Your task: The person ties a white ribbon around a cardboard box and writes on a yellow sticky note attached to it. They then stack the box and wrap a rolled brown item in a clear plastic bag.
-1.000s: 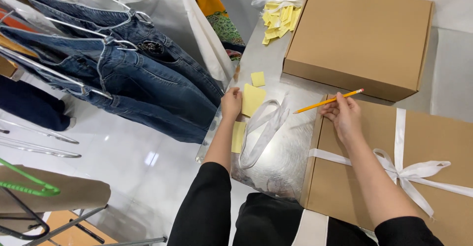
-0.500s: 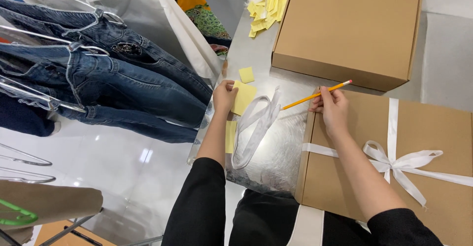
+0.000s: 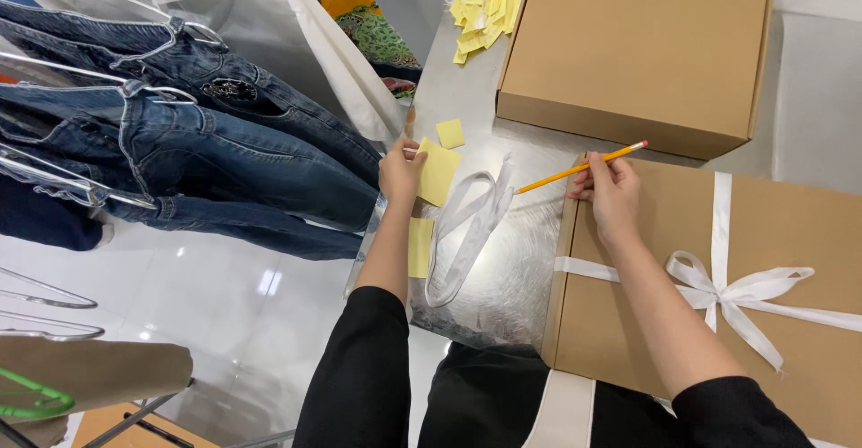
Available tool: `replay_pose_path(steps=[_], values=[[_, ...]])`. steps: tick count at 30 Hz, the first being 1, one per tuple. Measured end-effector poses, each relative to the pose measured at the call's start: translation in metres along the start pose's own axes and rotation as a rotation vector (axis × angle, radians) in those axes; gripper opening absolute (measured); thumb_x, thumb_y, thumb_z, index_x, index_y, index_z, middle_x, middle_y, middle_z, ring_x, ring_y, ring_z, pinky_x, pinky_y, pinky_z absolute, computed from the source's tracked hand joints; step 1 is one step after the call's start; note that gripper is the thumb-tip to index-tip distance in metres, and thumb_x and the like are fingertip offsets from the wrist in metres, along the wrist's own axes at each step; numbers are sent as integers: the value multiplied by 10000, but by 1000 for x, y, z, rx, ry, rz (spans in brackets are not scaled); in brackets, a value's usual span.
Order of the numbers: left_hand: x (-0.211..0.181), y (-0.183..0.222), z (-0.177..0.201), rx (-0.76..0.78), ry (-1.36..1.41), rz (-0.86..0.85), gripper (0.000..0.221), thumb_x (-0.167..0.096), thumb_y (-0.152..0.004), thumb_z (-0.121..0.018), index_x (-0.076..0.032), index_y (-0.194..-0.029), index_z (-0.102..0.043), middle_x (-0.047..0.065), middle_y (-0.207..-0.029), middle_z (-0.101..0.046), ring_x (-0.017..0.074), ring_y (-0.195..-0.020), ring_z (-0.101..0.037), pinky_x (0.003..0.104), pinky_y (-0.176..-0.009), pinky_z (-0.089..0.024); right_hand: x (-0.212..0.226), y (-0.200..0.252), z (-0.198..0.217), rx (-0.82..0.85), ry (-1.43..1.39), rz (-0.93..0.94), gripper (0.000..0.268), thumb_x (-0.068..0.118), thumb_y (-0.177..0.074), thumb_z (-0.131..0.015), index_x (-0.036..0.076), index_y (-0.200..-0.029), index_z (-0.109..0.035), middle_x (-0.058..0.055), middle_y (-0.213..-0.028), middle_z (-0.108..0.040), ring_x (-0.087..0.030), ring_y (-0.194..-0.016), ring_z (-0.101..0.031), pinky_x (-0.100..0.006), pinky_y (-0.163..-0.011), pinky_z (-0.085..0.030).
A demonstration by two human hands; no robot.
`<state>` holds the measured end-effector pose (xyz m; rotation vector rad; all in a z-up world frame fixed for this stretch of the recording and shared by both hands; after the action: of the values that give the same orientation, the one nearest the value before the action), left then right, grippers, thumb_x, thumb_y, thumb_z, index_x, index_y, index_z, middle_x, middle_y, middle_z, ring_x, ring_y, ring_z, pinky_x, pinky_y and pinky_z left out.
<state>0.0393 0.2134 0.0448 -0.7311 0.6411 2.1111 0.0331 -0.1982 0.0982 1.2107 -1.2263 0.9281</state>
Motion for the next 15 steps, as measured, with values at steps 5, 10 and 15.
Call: replay_pose_path(steps=[5, 10, 15], values=[[1, -1, -2, 0, -19, -21, 220, -281, -910, -828, -320, -1116, -760, -72, -986, -822, 235, -977, -798, 406, -863, -622, -4, -2, 1, -1, -2, -4, 222, 230, -1159, -595, 34, -1062, -629, -101, -755, -651, -158, -621, -670, -333, -612, -685], [-1, 4, -2, -17, -26, -46, 228, -260, -918, -815, -316, -1128, -746, -78, -1040, -819, 239, -1010, -792, 414, -888, -621, -15, -8, 4, 9, 4, 6, 222, 228, -1164, -588, 35, -1064, -631, -99, -756, -649, -155, -622, -670, -330, -612, -682], [8, -7, -11, -56, -70, -111, 143, -314, -892, -850, -248, -983, -762, -17, -1048, -779, 269, -1011, -787, 463, -888, -623, -4, -1, 2, 0, 11, 4, 231, 244, -1162, -593, 40, -1061, -634, -92, -763, -657, -147, -632, -670, -329, -620, -685]])
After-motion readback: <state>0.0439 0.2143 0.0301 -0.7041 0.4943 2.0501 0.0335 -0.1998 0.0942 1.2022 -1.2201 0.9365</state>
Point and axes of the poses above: each hand's wrist, its own y-axis away from the middle knuckle, its own z-axis out of the back of the hand, x = y × z, the point moved 8 cm from there along -y, towards the middle knuckle
